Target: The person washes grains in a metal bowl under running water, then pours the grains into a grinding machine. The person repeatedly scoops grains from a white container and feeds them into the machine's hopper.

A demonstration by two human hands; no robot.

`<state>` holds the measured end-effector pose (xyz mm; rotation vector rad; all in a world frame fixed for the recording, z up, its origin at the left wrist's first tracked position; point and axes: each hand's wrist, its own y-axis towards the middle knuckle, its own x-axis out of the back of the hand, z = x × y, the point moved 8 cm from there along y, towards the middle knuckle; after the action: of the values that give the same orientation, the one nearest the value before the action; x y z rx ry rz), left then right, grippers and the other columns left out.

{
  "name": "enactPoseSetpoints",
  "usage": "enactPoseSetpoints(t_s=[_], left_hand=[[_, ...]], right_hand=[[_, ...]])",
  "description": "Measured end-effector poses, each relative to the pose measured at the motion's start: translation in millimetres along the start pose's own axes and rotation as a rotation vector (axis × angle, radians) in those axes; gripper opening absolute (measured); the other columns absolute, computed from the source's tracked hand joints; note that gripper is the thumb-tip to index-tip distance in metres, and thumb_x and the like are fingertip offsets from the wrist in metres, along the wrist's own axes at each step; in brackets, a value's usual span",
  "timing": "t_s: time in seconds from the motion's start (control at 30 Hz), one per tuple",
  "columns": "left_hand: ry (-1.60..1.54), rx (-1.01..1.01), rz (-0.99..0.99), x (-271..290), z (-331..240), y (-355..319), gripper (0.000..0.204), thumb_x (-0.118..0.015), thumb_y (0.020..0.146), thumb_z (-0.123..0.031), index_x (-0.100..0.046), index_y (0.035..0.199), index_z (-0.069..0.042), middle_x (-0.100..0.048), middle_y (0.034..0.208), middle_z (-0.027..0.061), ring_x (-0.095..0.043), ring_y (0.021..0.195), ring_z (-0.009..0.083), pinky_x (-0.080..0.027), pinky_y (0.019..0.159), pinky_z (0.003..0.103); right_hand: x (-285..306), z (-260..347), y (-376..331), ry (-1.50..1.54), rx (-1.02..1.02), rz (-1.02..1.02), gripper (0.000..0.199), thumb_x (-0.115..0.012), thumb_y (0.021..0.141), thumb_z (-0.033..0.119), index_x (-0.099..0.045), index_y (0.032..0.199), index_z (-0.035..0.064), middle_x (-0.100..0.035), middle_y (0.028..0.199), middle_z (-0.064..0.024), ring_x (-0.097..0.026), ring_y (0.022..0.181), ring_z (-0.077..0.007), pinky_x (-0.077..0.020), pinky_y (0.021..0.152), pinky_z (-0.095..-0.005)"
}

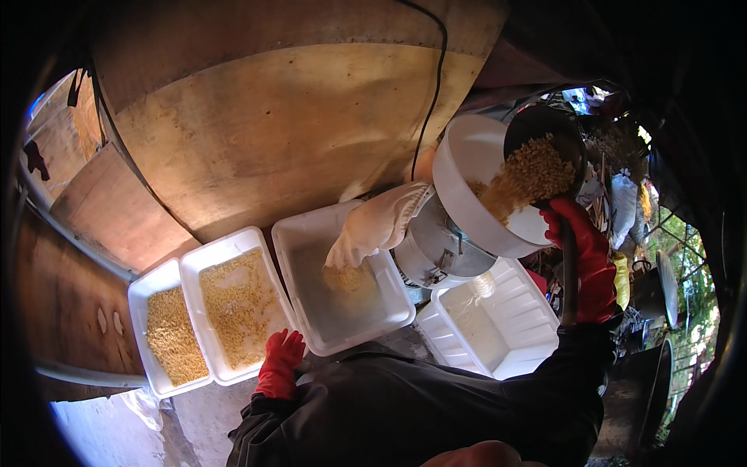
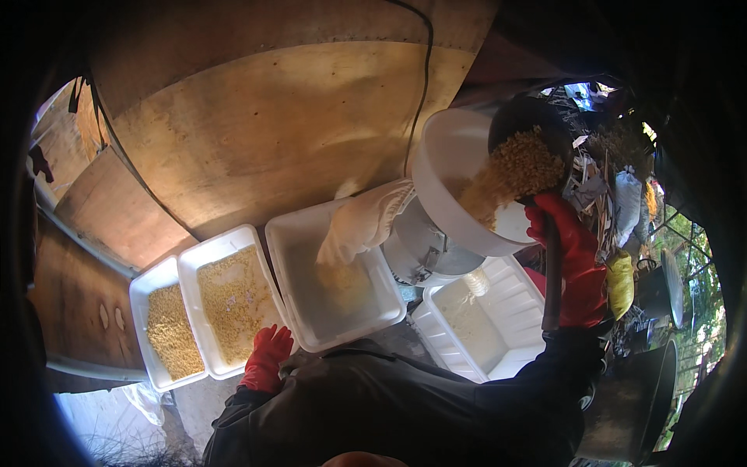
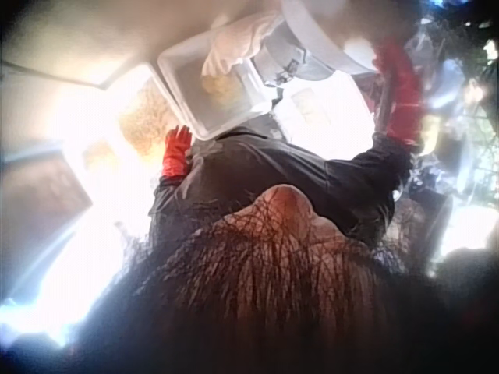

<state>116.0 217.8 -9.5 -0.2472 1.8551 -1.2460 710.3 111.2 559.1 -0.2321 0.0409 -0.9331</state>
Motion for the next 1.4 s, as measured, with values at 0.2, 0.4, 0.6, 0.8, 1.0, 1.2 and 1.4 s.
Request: enactPoseSetpoints(t_s=[0.2,0.4,0.6,0.8,1.0,1.2,1.4], left_hand=[[0.006,-0.046,0.123,21,3,17,0.042,-0.048,0.094,-0.039,-0.053,0.131,-0.019,-0.054,0.138,0.0106,-0.051,0.124,0.0361,-0.042,0.099,0.052],[0.043,0.012,0.074,27,15,12,0.042,-0.048,0.095,-0.038,-0.052,0.131,-0.017,-0.053,0.137,0.0124,-0.051,0.123,0.0357,-0.042,0.100,0.052],[-0.062,-0.025,-0.032,91,-21,4,0.033,-0.046,0.095,-0.036,-0.054,0.123,-0.019,-0.058,0.131,0.0104,-0.058,0.115,0.0336,-0.049,0.082,0.049],[-0.068,-0.115,0.025,80,-59,-10,0.046,-0.054,0.093,-0.034,-0.048,0.134,-0.015,-0.056,0.134,0.0146,-0.058,0.117,0.0311,-0.048,0.095,0.047],[-0.646,0.323,0.360,146,-88,33,0.047,-0.054,0.095,-0.035,-0.048,0.137,-0.016,-0.056,0.135,0.0144,-0.059,0.116,0.0297,-0.049,0.094,0.042],[-0.075,-0.180,-0.120,156,-179,-16,0.045,-0.053,0.098,-0.035,-0.049,0.139,-0.016,-0.060,0.131,0.0130,-0.062,0.112,0.0245,-0.052,0.089,0.037],[0.183,-0.471,-0.039,221,-211,21,0.042,-0.050,0.100,-0.021,-0.048,0.140,-0.008,-0.057,0.132,0.0188,-0.056,0.120,0.0329,-0.046,0.102,0.043]], right_hand=[[20,-8,56,-0.234,0.195,0.248,0.020,-0.057,0.094,0.025,-0.052,0.095,0.0055,-0.066,0.086,-0.0163,-0.054,0.053,-0.0177,-0.0491,0.051,-0.0314],[21,-9,56,-0.397,0.054,-0.067,0.017,-0.050,0.095,0.022,-0.053,0.101,0.0070,-0.069,0.089,-0.0187,-0.055,0.050,-0.0213,-0.0457,0.043,-0.0351],[-48,13,23,-0.095,0.156,0.165,0.040,-0.061,0.093,0.030,-0.061,0.124,0.0047,-0.050,0.068,0.0086,-0.043,0.049,-0.0021,-0.0376,0.046,-0.0201],[-217,-60,-91,-0.019,0.143,0.520,0.041,-0.054,0.100,0.026,-0.052,0.133,0.0007,-0.064,0.082,-0.0022,-0.046,0.047,-0.0088,-0.0446,0.047,-0.0254],[-431,-342,-136,-0.411,-0.452,0.982,0.042,-0.059,0.092,0.030,-0.058,0.123,0.0000,-0.067,0.084,-0.0095,-0.059,0.057,-0.0166,-0.0512,0.055,-0.0290],[-614,-578,-140,-0.867,-0.502,0.990,0.037,-0.064,0.086,0.033,-0.057,0.103,0.0001,-0.070,0.091,-0.0175,-0.065,0.067,-0.0298,-0.0544,0.060,-0.0392],[-750,-690,-100,-1.117,0.366,0.683,0.036,-0.053,0.095,0.041,-0.057,0.097,0.0050,-0.066,0.077,-0.0159,-0.062,0.068,-0.0333,-0.0439,0.055,-0.0468]])
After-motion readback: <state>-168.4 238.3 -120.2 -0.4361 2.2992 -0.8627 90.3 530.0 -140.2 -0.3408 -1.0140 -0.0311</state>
